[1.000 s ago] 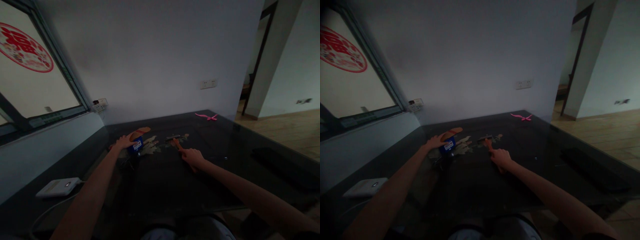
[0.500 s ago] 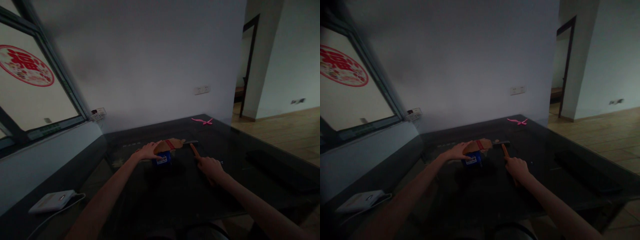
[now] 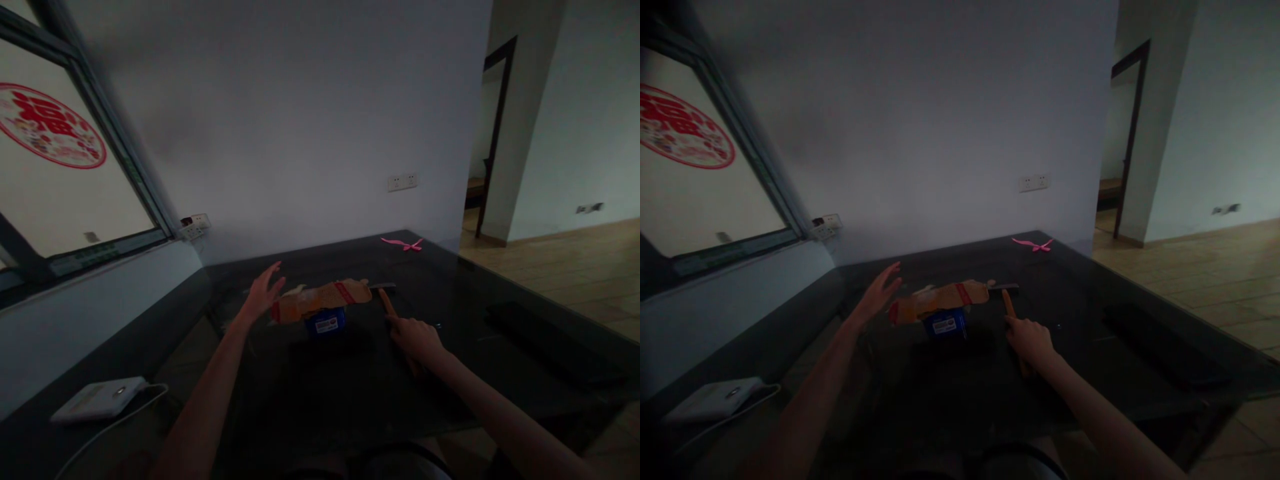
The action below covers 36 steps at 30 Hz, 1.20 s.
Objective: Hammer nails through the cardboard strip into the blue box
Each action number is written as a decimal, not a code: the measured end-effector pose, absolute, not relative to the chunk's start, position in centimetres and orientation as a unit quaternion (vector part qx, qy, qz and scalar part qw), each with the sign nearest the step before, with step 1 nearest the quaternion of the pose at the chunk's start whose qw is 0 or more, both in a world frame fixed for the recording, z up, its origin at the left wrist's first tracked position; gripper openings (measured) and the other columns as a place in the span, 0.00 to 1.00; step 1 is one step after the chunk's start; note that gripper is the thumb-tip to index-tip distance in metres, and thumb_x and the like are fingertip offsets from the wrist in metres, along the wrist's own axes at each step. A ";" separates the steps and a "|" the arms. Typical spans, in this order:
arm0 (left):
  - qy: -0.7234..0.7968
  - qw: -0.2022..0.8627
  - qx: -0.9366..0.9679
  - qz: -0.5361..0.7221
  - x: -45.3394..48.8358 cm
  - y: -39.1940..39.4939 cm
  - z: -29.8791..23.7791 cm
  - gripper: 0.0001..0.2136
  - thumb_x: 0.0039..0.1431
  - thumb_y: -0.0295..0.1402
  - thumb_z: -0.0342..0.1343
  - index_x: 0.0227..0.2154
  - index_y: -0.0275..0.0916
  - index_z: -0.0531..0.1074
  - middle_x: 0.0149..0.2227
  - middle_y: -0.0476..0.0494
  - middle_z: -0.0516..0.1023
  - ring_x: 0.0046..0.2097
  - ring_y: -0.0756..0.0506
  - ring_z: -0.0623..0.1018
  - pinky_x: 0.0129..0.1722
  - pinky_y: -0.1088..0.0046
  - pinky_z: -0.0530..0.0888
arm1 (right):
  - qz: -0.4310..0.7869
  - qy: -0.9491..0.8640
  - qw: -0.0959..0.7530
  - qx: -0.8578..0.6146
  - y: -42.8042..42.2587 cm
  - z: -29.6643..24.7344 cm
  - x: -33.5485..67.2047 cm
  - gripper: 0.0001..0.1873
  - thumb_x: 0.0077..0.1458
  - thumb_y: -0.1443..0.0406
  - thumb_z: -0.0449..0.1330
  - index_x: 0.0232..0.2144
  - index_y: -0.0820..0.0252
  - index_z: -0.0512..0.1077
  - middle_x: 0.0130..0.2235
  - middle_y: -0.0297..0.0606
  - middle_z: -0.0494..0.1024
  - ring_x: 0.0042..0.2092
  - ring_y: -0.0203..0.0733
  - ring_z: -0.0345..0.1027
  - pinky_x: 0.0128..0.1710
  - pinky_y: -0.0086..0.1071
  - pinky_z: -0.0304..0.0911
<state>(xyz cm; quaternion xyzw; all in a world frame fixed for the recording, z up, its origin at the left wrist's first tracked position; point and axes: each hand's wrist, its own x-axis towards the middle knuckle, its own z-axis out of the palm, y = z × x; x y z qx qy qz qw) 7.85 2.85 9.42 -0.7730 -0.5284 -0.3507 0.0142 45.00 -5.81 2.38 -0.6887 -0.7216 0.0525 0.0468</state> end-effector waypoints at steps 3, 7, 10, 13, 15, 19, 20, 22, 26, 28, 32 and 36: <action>-0.604 0.050 -0.703 -0.372 1.9 2.0 5.9 0.22 0.59 0.43 0.42 0.50 0.37 0.65 0.47 0.38 0.73 0.49 0.43 0.73 0.52 0.62 0.67 | 0.052 -0.722 0.047 -0.688 -5.6 2.2 45.0 0.24 0.57 0.62 0.47 0.56 0.52 0.63 0.44 0.46 0.77 0.43 0.54 0.73 0.37 0.43 0.65; -0.661 0.048 -0.703 -0.256 -2.7 0.5 0.2 0.19 0.58 0.42 0.43 0.45 0.37 0.70 0.48 0.39 0.74 0.51 0.43 0.72 0.52 0.63 0.67 | 0.061 -0.718 0.038 -0.693 -5.4 2.0 45.1 0.23 0.58 0.61 0.46 0.55 0.51 0.64 0.44 0.46 0.78 0.42 0.55 0.73 0.37 0.44 0.65; -0.674 0.066 -0.714 -0.178 -2.5 -0.1 -2.0 0.23 0.59 0.44 0.42 0.52 0.37 0.66 0.55 0.37 0.68 0.57 0.41 0.65 0.56 0.60 0.61 | 0.055 -0.716 0.039 -0.695 -5.5 2.0 45.1 0.23 0.58 0.61 0.46 0.55 0.51 0.64 0.43 0.46 0.78 0.42 0.54 0.73 0.37 0.44 0.65; -0.700 0.049 -0.706 -0.092 -1.1 -0.4 -2.5 0.28 0.59 0.48 0.41 0.58 0.40 0.59 0.62 0.37 0.56 0.63 0.35 0.54 0.57 0.49 0.55 | 0.065 -0.714 0.039 -0.696 -5.5 2.1 45.1 0.23 0.58 0.61 0.46 0.55 0.50 0.64 0.44 0.46 0.77 0.42 0.54 0.73 0.37 0.43 0.64; -0.712 0.012 -0.700 -0.045 -0.6 -0.6 -2.7 0.29 0.59 0.50 0.39 0.60 0.42 0.54 0.64 0.38 0.49 0.64 0.33 0.51 0.56 0.44 0.53 | 0.070 -0.715 0.039 -0.695 -5.5 2.1 45.1 0.23 0.57 0.61 0.47 0.55 0.50 0.63 0.44 0.45 0.77 0.43 0.54 0.72 0.37 0.42 0.64; -0.705 0.002 -0.708 -0.026 -0.4 -1.2 -3.1 0.29 0.60 0.50 0.34 0.62 0.44 0.50 0.65 0.39 0.45 0.64 0.34 0.48 0.56 0.43 0.52 | 0.070 -0.718 0.048 -0.691 -5.5 2.0 45.2 0.24 0.57 0.61 0.47 0.56 0.50 0.63 0.44 0.45 0.77 0.43 0.53 0.73 0.37 0.42 0.64; -0.697 0.006 -0.716 -0.028 -0.4 -1.3 -3.2 0.29 0.60 0.49 0.34 0.62 0.44 0.50 0.65 0.39 0.45 0.64 0.35 0.48 0.56 0.45 0.52 | 0.071 -0.718 0.053 -0.690 -5.5 2.0 45.3 0.23 0.57 0.61 0.47 0.56 0.49 0.63 0.44 0.45 0.77 0.43 0.53 0.73 0.37 0.41 0.64; -0.676 0.010 -0.736 -0.030 -0.2 -1.6 -3.3 0.29 0.61 0.49 0.34 0.61 0.43 0.52 0.65 0.38 0.47 0.64 0.37 0.49 0.58 0.48 0.52 | 0.073 -0.720 0.059 -0.687 -5.5 2.0 45.3 0.23 0.57 0.61 0.47 0.55 0.50 0.63 0.45 0.45 0.77 0.43 0.52 0.73 0.37 0.41 0.64; -0.627 0.007 -0.778 -0.036 0.7 -2.9 -3.0 0.28 0.62 0.48 0.33 0.61 0.42 0.53 0.65 0.39 0.48 0.64 0.40 0.50 0.60 0.55 0.52 | 0.071 -0.723 0.060 -0.685 -5.6 2.1 45.3 0.23 0.57 0.62 0.47 0.55 0.51 0.64 0.44 0.45 0.77 0.43 0.53 0.73 0.37 0.41 0.64; -0.600 0.002 -0.799 -0.038 1.7 -3.9 -2.6 0.27 0.62 0.48 0.33 0.61 0.43 0.53 0.65 0.40 0.47 0.65 0.41 0.49 0.61 0.57 0.51 | 0.070 -0.722 0.060 -0.686 -5.7 2.2 45.3 0.23 0.57 0.61 0.47 0.55 0.51 0.64 0.44 0.46 0.77 0.43 0.53 0.72 0.37 0.42 0.64; -0.536 -0.035 -0.843 -0.025 5.0 -6.8 -1.4 0.26 0.63 0.47 0.34 0.62 0.48 0.48 0.65 0.42 0.44 0.65 0.42 0.48 0.62 0.57 0.50 | 0.070 -0.725 0.058 -0.683 -5.9 2.5 45.2 0.23 0.57 0.61 0.47 0.55 0.51 0.64 0.44 0.46 0.77 0.43 0.54 0.72 0.37 0.42 0.64; -0.453 -0.067 -0.889 -0.015 8.9 -9.4 -0.1 0.25 0.63 0.46 0.35 0.62 0.53 0.44 0.66 0.46 0.41 0.65 0.43 0.46 0.62 0.55 0.47 | 0.071 -0.720 0.046 -0.689 -6.0 2.7 45.1 0.23 0.58 0.60 0.46 0.55 0.50 0.64 0.44 0.46 0.77 0.43 0.53 0.73 0.38 0.42 0.64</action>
